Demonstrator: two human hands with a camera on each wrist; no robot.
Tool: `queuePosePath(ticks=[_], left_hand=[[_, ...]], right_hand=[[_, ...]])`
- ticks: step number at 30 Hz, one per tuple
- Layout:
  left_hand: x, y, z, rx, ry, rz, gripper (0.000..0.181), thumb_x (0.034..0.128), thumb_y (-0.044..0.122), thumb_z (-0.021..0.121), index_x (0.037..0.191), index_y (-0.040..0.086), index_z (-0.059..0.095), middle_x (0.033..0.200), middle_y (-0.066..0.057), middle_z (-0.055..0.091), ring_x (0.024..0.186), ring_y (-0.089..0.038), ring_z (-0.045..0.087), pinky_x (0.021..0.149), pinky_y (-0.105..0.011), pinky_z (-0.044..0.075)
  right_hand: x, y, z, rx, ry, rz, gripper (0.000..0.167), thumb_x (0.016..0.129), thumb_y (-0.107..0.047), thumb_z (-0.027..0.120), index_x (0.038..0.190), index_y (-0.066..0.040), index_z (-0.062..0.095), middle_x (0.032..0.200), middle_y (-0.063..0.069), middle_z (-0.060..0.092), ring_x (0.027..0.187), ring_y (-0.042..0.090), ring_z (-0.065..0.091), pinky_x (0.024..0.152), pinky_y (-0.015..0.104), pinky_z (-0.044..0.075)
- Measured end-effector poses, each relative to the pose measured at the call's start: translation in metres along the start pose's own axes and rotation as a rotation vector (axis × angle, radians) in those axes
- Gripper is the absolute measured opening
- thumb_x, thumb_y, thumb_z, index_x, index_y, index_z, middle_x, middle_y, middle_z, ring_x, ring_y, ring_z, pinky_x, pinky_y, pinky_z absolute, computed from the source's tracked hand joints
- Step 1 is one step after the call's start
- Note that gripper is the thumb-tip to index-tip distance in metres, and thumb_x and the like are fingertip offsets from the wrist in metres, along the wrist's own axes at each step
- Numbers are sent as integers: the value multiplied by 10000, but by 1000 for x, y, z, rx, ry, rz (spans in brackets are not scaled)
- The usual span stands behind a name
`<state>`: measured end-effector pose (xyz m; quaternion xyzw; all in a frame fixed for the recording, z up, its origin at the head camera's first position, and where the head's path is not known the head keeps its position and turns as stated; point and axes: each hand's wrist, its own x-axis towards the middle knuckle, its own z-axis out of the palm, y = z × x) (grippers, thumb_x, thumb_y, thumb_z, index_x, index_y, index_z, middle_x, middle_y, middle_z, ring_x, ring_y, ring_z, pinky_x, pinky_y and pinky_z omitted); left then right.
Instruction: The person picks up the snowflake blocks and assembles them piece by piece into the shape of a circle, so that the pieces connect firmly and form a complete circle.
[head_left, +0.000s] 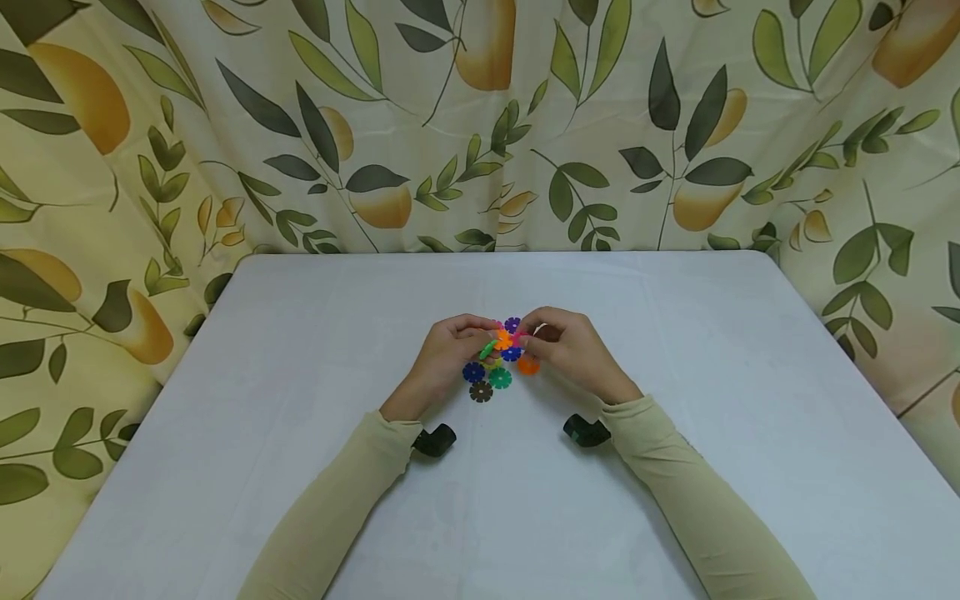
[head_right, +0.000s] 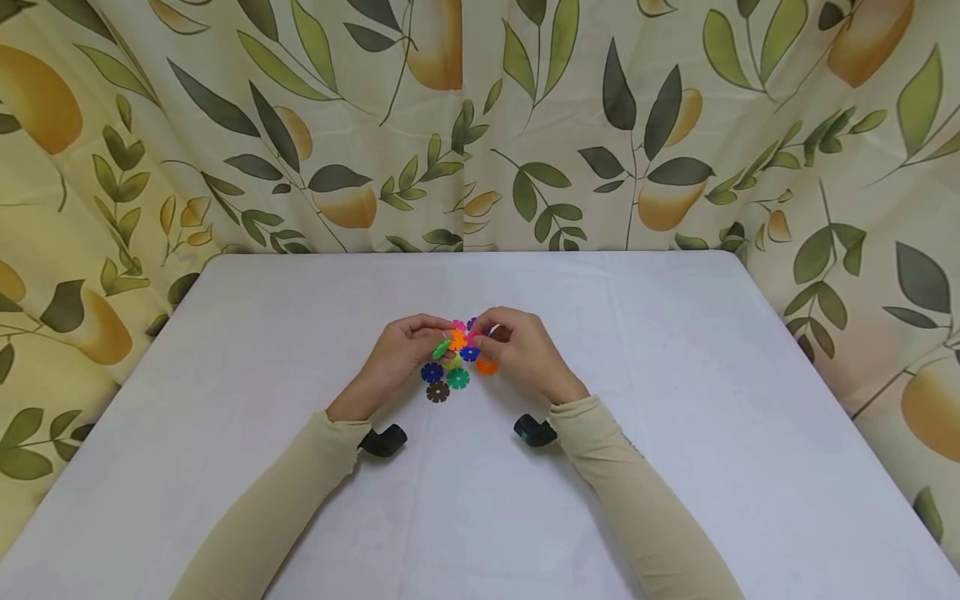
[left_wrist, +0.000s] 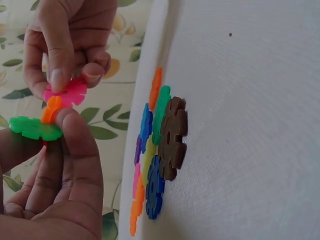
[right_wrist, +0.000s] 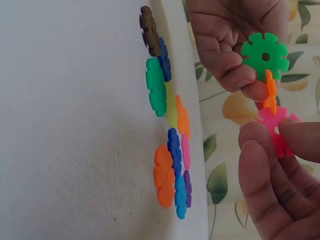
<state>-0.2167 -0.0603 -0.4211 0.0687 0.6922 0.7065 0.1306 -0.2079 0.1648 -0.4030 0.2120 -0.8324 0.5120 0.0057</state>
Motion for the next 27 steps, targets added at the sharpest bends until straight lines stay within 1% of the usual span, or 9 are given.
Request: queuePosePath(ticks=[5,8,15,17,23,27], left_hand=[[0,-1,1,-12,-1,21,192,1058,92,671,1207,-19,720,1060,-126,787,854,-207,746,871,-280,609],[0,-2,2,-22,6,22,175,1059,78,673,1194,-28,711,1055,-134,784,832,-203,739,858,-281,613],[-3,-2,7,-32,46,-26,160,1058,90,691,1183,-5,716,1079,-134,782,842,-217,749,876,-285,611],[-3,-2,9,-49,53,-35,154,1058,81,689,1179,-10,715,1074,-135,780,823,-215,749,864,-286,615],[-3,-3,12,-105,50,-45,133,1055,44,677,1138,-59,692,997,-138,767,710,-193,722,772,-281,626],[-3,0,11,-92,43,-42,140,1062,53,670,1155,-46,701,998,-149,771,708,-200,729,788,-300,632]], right_hand=[[-1,1,3,0,18,-30,70,973,43,756,1038,16,760,1010,136,743,824,317,729,738,251,601],[-1,1,5,-12,30,-51,60,970,51,757,1017,17,770,985,125,746,815,303,723,734,241,594],[-3,0,9,-21,66,-100,84,948,99,756,972,22,780,949,143,749,773,271,697,711,229,592],[-3,2,10,-15,72,-112,92,942,110,756,966,25,780,947,157,748,775,270,688,713,229,591],[-1,4,12,-35,69,-143,136,923,147,752,966,24,789,949,148,751,820,260,686,755,220,589],[1,2,12,-62,73,-151,116,932,118,762,988,20,788,961,127,750,828,253,679,760,224,586]])
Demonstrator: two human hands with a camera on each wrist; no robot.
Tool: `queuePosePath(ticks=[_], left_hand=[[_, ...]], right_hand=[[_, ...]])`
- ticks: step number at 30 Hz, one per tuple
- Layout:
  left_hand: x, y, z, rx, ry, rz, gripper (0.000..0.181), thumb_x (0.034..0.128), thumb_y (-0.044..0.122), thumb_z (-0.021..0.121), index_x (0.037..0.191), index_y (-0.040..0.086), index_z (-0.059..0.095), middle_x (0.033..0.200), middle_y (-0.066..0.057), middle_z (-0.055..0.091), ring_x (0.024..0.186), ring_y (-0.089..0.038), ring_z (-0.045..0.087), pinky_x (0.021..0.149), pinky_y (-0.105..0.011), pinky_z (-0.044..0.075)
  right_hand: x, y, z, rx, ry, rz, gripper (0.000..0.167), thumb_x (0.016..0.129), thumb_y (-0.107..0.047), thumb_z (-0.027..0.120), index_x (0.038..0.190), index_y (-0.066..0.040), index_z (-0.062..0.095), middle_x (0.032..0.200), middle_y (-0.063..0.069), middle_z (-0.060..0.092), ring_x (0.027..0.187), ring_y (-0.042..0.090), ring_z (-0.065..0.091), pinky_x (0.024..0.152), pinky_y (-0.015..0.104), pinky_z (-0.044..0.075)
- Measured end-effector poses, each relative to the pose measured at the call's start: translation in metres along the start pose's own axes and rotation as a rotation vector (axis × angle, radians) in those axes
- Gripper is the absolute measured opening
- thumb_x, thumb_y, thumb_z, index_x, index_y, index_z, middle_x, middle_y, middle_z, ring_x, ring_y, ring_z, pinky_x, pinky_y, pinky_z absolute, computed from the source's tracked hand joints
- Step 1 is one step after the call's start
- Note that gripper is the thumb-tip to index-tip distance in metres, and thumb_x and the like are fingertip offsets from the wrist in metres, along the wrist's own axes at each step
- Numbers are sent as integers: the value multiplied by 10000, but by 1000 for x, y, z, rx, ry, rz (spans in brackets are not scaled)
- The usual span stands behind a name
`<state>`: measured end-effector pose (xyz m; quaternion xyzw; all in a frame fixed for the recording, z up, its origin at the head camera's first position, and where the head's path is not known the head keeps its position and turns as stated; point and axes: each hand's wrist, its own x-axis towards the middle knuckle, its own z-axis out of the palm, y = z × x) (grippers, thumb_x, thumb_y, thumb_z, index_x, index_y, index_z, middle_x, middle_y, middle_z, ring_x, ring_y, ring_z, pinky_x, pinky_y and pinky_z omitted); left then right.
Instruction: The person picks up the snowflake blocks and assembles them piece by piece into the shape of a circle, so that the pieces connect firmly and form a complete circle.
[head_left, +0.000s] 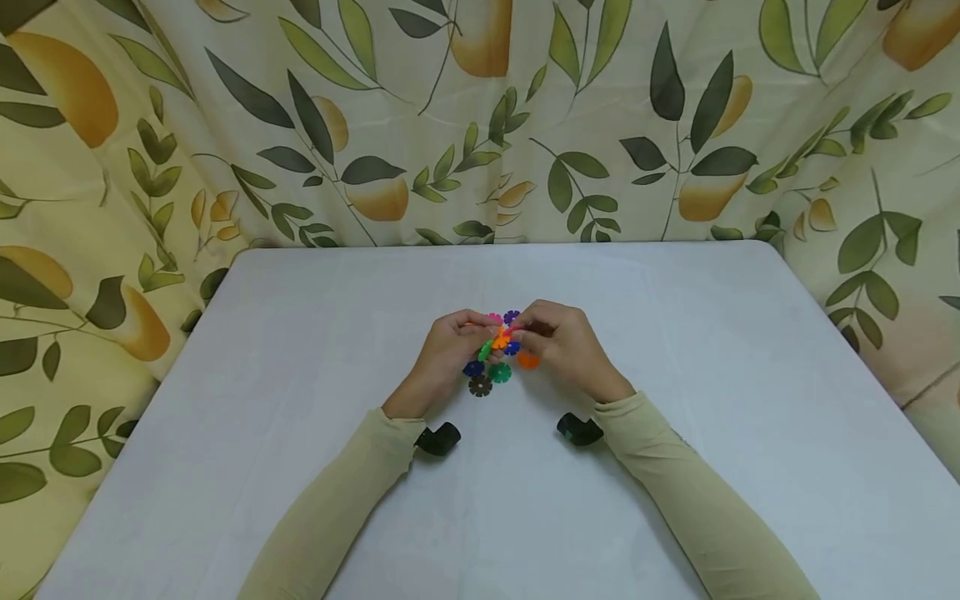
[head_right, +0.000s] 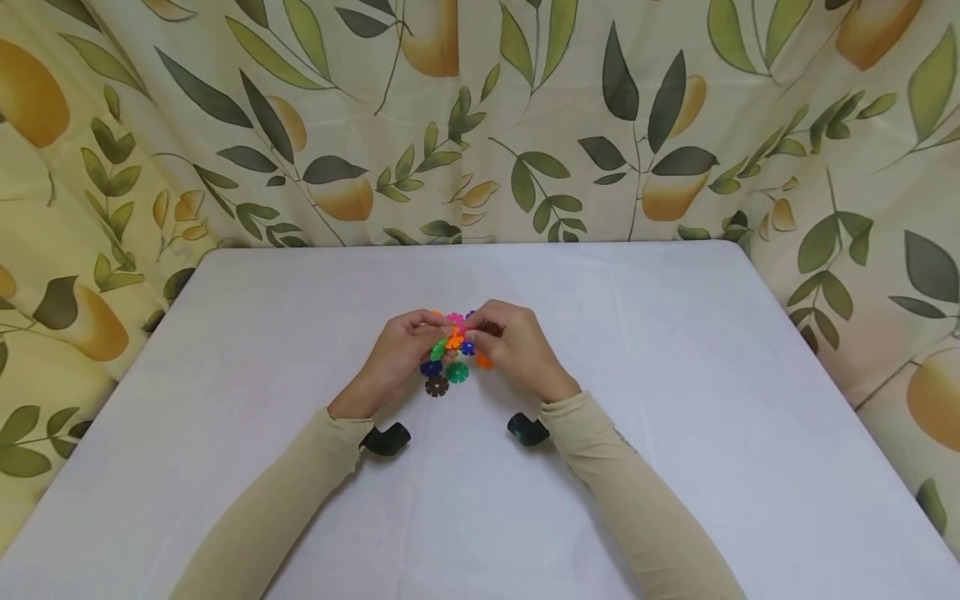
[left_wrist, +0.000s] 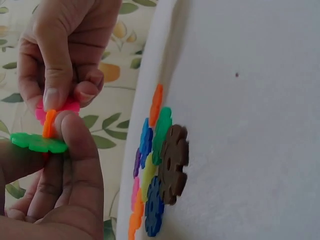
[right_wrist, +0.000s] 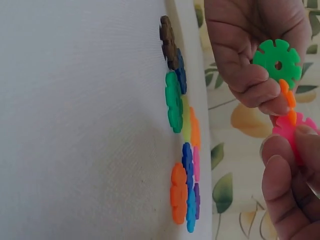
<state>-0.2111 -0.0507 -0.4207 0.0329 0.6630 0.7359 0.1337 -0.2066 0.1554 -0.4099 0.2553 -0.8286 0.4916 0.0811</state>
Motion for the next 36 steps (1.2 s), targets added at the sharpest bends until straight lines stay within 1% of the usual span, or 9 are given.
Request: queuePosePath(ticks=[2,6,8,13,17,21,25,31,36], left_hand=[[0,2,-2,15,-16,-1,165,1066,74,669,1185,-33,709,1027,-147,778,735,-207,738,814,-312,632],[-1,5,-6,32,-78,-16,231,1073,113,665,1252,-30,701,1080,-159,781,804,-239,750,877,-348,624],[0,5,-9,51,-90,-22,240,1077,132,665,1258,-23,697,1094,-156,778,841,-253,749,898,-349,618],[4,8,-17,60,-46,-36,221,1079,155,672,1230,-6,694,1106,-153,771,915,-268,741,917,-331,609],[6,13,-23,-9,-28,-45,215,1094,138,638,1244,-15,651,1104,-209,759,905,-268,758,908,-353,617],[7,16,-27,-83,-31,-47,216,1110,103,586,1280,-31,597,1159,-276,722,903,-247,765,900,-362,622],[7,17,-29,-118,-30,-55,216,1117,90,571,1296,-30,562,1226,-308,688,935,-246,769,912,-358,615],[7,18,-29,-128,-20,-50,207,1121,85,557,1297,-23,541,1222,-263,692,932,-237,768,941,-379,605],[6,18,-29,-142,-13,-48,203,1122,75,541,1302,-15,514,1257,-236,707,910,-231,760,923,-357,611]], right_hand=[[1,-1,0,-12,-1,2,103,943,94,767,1009,19,789,972,119,749,832,251,669,751,227,578],[2,-3,1,-26,13,16,109,961,61,764,1060,23,787,1002,101,750,861,249,699,776,233,588],[2,-3,1,-32,22,22,126,968,47,762,1091,27,781,1025,108,749,868,256,706,775,238,589],[2,-3,3,-42,26,62,174,971,37,750,1145,41,764,1058,124,737,859,264,701,735,253,591],[2,-1,5,-69,2,97,214,963,33,752,1176,62,751,1063,129,737,845,255,695,736,274,594],[1,0,7,-126,-53,107,220,955,11,777,1169,60,759,1019,105,735,841,237,656,747,306,572],[0,1,10,-174,-136,106,171,948,-8,789,1115,27,783,941,63,686,845,232,604,738,354,541],[-1,-1,11,-244,-281,78,182,940,-53,807,1103,25,779,1007,76,681,943,261,608,847,409,549],[-1,-2,14,-320,-382,96,228,920,-104,839,1102,14,769,1010,72,631,994,275,556,848,400,518]])
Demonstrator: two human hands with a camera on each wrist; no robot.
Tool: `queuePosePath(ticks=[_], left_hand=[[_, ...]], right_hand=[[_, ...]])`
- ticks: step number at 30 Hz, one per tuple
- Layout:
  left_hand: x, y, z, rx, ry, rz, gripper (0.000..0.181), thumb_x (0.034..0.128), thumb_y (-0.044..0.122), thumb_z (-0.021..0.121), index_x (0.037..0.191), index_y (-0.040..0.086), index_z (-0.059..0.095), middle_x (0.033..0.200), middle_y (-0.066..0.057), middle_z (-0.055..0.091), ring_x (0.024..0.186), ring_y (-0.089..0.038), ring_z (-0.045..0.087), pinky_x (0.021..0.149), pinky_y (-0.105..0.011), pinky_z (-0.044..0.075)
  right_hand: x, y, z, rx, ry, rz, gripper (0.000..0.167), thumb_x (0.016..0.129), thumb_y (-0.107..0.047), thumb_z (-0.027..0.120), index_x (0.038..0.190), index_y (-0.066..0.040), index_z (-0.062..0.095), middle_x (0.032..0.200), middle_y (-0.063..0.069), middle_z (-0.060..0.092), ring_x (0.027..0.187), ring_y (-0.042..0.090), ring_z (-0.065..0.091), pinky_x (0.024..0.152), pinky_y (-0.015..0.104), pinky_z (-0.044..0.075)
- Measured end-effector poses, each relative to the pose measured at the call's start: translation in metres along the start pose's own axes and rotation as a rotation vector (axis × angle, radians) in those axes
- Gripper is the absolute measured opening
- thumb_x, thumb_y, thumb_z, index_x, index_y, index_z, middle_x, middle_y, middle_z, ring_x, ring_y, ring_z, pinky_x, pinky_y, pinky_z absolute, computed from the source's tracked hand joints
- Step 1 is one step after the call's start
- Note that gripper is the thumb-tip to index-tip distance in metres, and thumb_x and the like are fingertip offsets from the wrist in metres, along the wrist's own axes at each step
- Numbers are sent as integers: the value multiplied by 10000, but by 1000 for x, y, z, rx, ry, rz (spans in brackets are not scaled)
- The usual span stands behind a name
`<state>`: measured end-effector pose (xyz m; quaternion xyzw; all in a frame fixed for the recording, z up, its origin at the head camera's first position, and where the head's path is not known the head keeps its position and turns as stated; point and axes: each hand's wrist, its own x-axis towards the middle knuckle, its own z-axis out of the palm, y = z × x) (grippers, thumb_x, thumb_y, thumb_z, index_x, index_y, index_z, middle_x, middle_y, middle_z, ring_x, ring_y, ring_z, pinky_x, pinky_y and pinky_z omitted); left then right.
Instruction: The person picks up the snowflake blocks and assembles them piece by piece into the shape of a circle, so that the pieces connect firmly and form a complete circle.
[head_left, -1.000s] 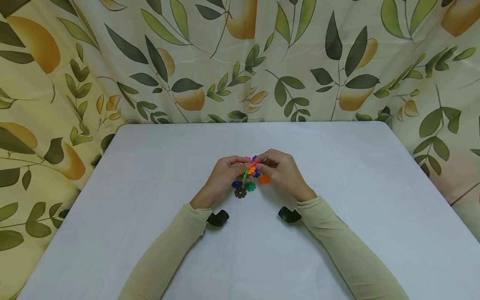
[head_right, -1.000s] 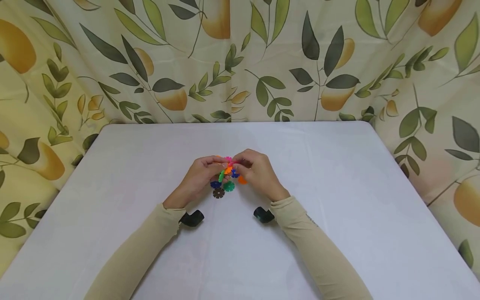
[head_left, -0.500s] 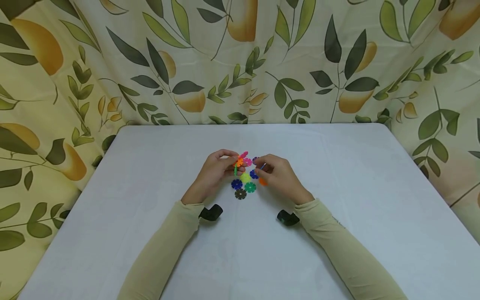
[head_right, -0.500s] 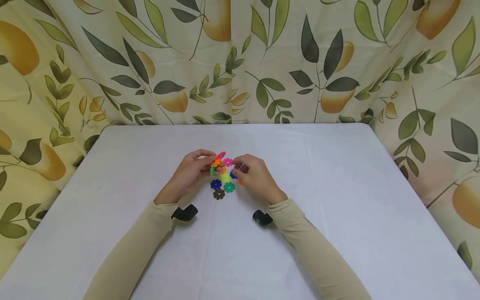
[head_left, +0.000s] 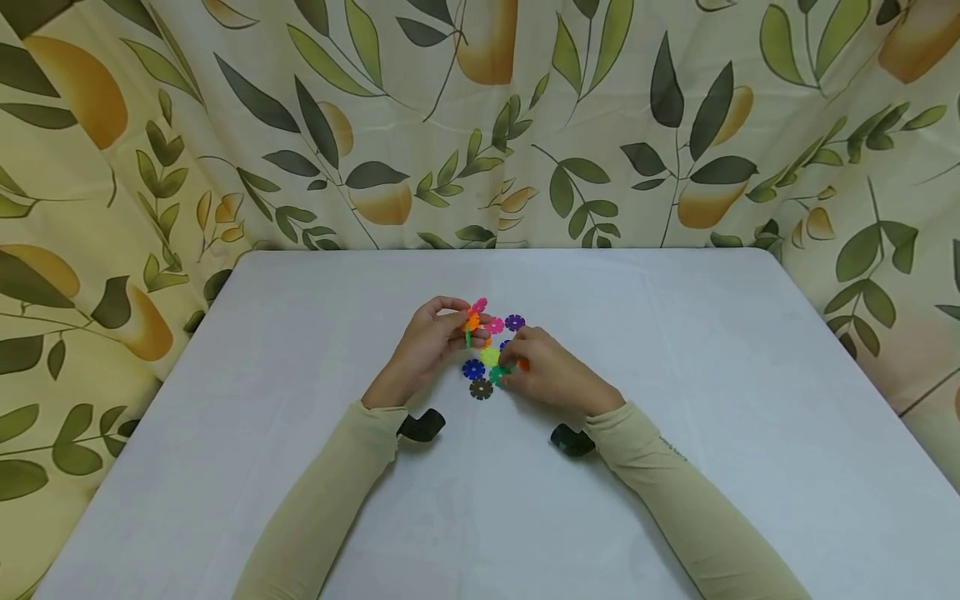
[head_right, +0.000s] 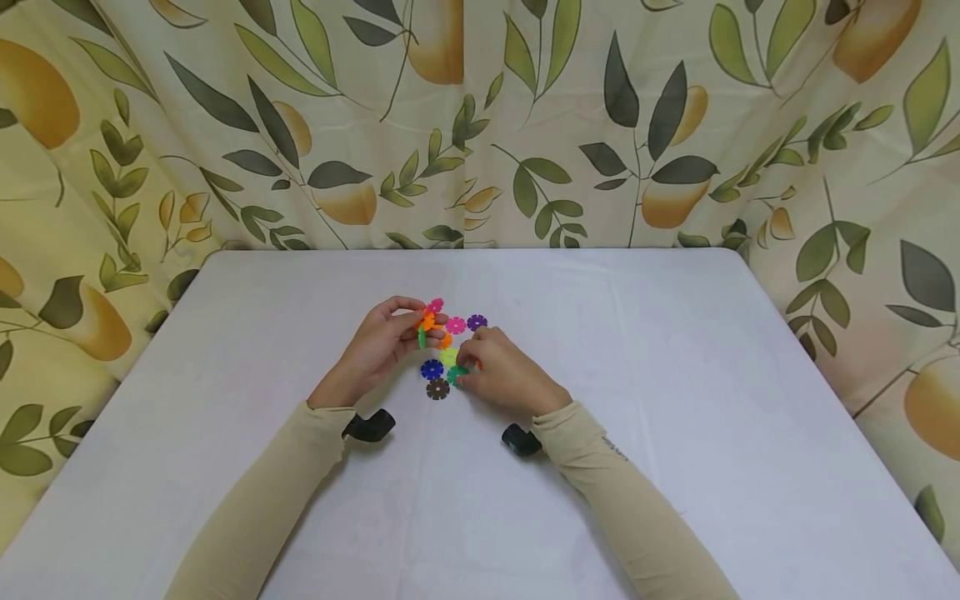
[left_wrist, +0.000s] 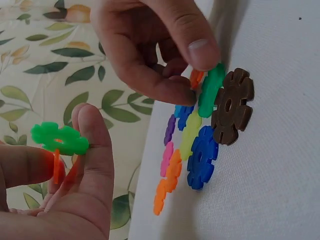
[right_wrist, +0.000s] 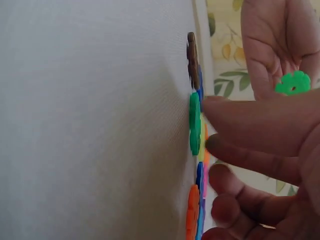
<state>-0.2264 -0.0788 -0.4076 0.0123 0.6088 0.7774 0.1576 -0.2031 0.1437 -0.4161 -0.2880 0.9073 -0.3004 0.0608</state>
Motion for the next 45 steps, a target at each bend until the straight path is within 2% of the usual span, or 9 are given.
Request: queuePosePath(ticks=[6,11,15,18,22,28,34,39,45], left_hand=[[1,-2,1,7,7,-8,223,1121,73,527,1329,-4,501,1275,-234,715,927,-236,757,905,-332,614],[1,-3,2,25,18,-18,230,1150,151,508,1327,3,515,1274,-232,711,972,-229,764,943,-363,602],[1,-4,2,26,4,-7,258,1149,213,539,1298,4,518,1254,-254,706,968,-229,765,936,-365,603],[1,-6,1,29,-1,-5,260,1140,202,561,1301,2,522,1242,-278,698,966,-236,767,931,-373,606],[0,-6,0,48,-9,4,264,1136,167,565,1326,-12,527,1201,-273,700,960,-238,769,940,-374,601],[0,-7,0,54,-33,6,267,1126,135,579,1331,-33,550,1128,-217,707,933,-219,768,946,-388,600],[0,-6,2,96,-85,-22,294,1121,156,594,1345,-34,587,1166,-215,700,949,-224,760,946,-356,599],[0,-7,5,131,-128,-42,324,1116,147,605,1364,-61,593,1149,-211,720,922,-231,756,935,-332,602],[-1,-8,8,187,-163,-47,297,1111,135,613,1338,-56,610,1162,-264,733,904,-226,768,973,-338,586]], right_hand=[[-2,-2,2,-42,-38,26,237,930,-115,843,1107,14,752,1014,77,583,1045,290,523,864,388,512],[-2,-3,1,-53,-38,9,238,927,-95,838,1085,29,711,1010,78,593,1046,298,526,887,407,522],[0,-2,2,-23,-42,-10,220,920,-53,831,1064,25,684,958,70,630,977,276,565,862,402,540],[2,-2,1,15,-54,-7,216,915,-27,826,1064,10,674,923,54,642,892,238,584,814,373,554],[1,-1,-1,47,-53,14,186,930,11,794,1091,5,701,936,38,674,860,212,604,816,364,582],[-1,8,-8,75,31,41,119,997,22,701,1096,34,765,956,68,718,836,217,608,792,382,564],[-4,10,-16,236,142,158,242,1040,-37,665,1257,43,735,1071,108,744,916,255,653,792,357,570],[-4,8,-21,344,220,187,253,1047,-64,662,1272,25,735,954,144,745,810,260,651,677,289,540],[-5,6,-22,424,243,159,273,1072,-19,584,1297,76,706,817,145,665,725,256,585,621,268,503]])
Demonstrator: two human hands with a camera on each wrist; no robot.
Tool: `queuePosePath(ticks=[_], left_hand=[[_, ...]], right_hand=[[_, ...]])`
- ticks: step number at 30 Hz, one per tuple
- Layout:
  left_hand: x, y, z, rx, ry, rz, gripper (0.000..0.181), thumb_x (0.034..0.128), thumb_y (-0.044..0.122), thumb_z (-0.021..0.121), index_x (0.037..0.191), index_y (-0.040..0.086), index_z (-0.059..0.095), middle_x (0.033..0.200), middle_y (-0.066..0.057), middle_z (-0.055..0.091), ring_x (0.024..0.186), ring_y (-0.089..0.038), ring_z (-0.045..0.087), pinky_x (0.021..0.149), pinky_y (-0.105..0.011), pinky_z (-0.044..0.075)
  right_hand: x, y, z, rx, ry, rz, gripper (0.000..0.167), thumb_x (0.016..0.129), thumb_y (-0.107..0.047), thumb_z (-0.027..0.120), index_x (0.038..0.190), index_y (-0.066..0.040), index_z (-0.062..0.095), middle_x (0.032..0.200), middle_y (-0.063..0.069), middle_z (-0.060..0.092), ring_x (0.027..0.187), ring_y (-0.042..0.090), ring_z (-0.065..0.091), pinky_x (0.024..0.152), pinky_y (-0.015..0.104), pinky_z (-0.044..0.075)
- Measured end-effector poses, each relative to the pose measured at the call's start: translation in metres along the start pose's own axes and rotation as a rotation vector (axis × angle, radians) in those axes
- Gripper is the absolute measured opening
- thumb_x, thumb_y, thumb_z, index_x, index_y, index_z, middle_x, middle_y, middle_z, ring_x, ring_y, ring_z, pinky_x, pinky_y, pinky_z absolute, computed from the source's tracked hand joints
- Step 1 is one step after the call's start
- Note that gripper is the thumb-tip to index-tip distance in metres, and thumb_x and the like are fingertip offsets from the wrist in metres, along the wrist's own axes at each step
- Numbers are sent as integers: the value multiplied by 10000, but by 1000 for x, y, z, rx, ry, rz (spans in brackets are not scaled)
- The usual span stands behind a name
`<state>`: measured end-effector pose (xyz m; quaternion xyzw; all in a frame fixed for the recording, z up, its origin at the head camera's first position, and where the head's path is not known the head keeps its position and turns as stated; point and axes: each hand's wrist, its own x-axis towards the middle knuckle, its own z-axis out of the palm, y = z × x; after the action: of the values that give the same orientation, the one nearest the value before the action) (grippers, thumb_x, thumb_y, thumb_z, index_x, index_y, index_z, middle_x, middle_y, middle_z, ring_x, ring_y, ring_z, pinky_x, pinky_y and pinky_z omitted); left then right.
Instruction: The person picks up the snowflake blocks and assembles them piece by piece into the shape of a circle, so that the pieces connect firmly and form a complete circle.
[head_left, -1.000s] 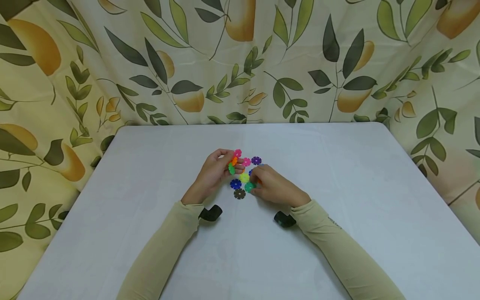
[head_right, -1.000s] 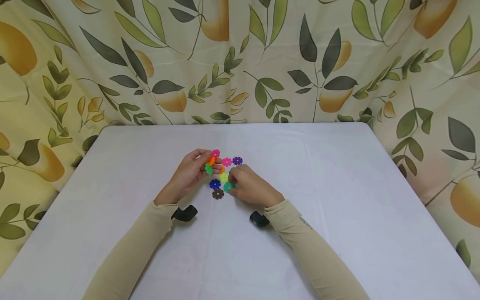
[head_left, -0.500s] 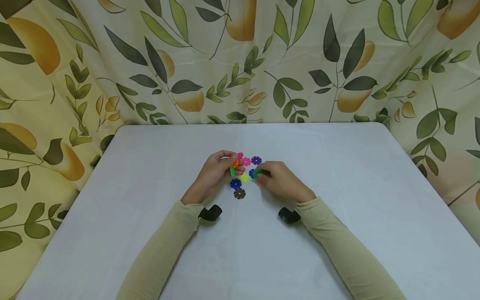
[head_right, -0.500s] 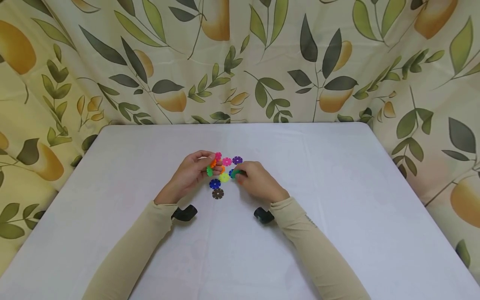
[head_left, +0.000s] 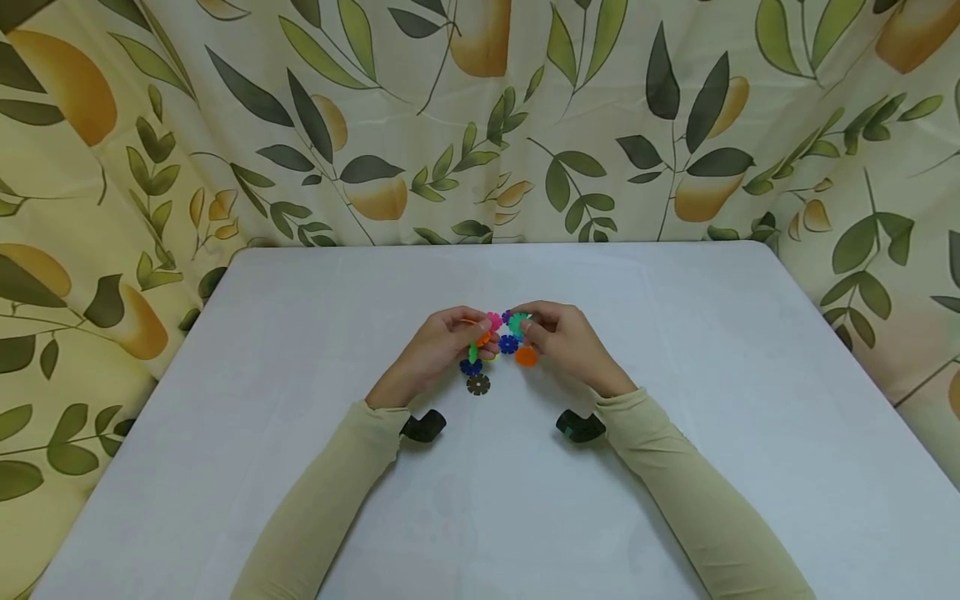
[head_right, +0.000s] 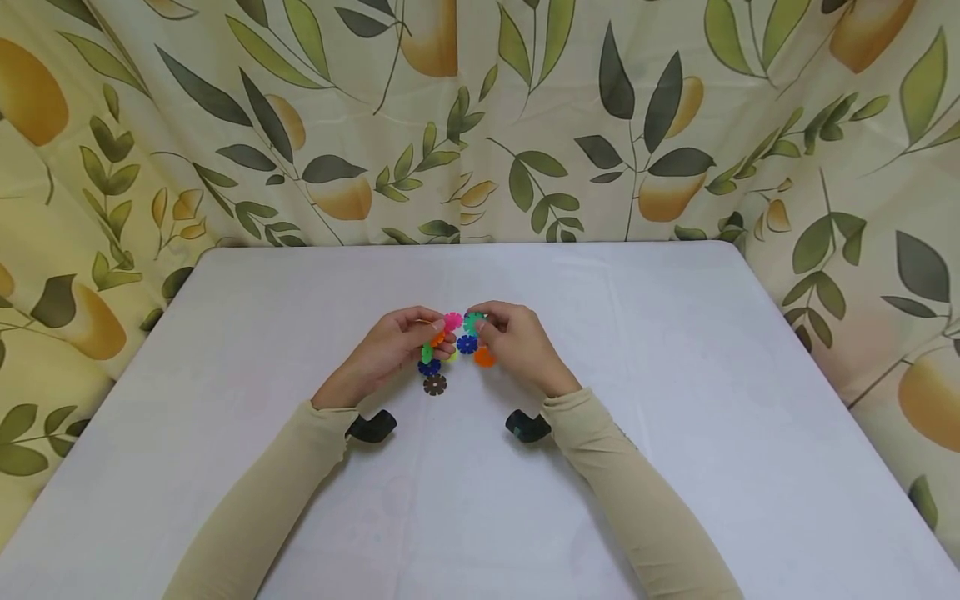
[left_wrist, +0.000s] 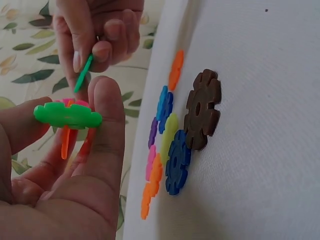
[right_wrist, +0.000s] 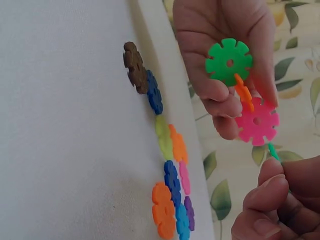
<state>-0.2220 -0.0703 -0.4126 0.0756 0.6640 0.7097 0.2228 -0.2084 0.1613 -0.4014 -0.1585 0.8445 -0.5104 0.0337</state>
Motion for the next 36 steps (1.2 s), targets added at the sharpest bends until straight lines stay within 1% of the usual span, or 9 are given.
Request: queuePosePath(ticks=[5,9,16,22,24,26,28,31,36], left_hand=[[-1,1,2,45,-19,0,250,1099,141,634,1288,-22,645,1105,-220,764,899,-222,777,1000,-346,573],[-2,1,3,68,-35,6,248,1095,144,642,1276,-24,659,1053,-165,771,896,-212,771,985,-344,581],[-2,1,4,79,-55,20,200,1081,127,664,1223,-13,684,1041,-158,773,876,-208,768,968,-365,594],[-3,0,5,102,-62,48,155,1060,55,669,1183,-38,682,1027,-159,783,907,-256,786,955,-388,602],[-4,-1,5,108,-68,55,141,1056,33,667,1169,-48,683,1026,-165,784,915,-273,788,945,-392,606],[-4,-3,5,116,-73,58,122,1054,19,664,1147,-56,688,1021,-172,785,912,-278,787,934,-390,611],[-3,-4,5,125,-78,61,108,1050,10,666,1127,-60,695,1011,-175,784,898,-275,785,920,-383,616],[-3,-4,5,136,-88,68,89,1041,-7,672,1098,-70,697,986,-179,780,866,-265,776,900,-379,623],[-2,-6,5,142,-92,66,85,1031,-10,687,1087,-71,703,971,-180,781,856,-271,779,900,-373,622]], right_hand=[[-1,-2,-1,31,-13,7,282,1086,-31,568,1311,70,704,819,156,639,749,273,572,647,316,517],[-1,-3,-2,60,-33,9,293,1088,-40,558,1318,68,704,863,191,647,791,310,579,677,348,528],[-2,-2,-3,101,-59,2,290,1092,-39,555,1314,77,701,943,264,653,816,292,573,682,311,519],[-1,0,0,114,-76,-3,272,1070,1,563,1281,65,723,996,189,689,821,250,559,693,281,506],[-1,0,1,113,-87,2,276,1063,4,561,1273,51,734,1043,170,708,851,260,563,715,282,507],[-1,1,2,107,-101,9,286,1062,-1,556,1279,35,740,1134,156,730,927,266,590,781,281,520],[-1,1,2,102,-115,18,298,1064,-7,550,1290,25,741,1235,156,732,1012,281,613,850,309,535],[-1,1,2,95,-140,27,309,1074,-11,541,1312,16,737,1314,160,716,1123,309,625,929,357,532],[-2,2,2,114,-153,46,311,1081,-19,540,1317,7,741,1337,158,709,1187,336,620,965,407,520]])
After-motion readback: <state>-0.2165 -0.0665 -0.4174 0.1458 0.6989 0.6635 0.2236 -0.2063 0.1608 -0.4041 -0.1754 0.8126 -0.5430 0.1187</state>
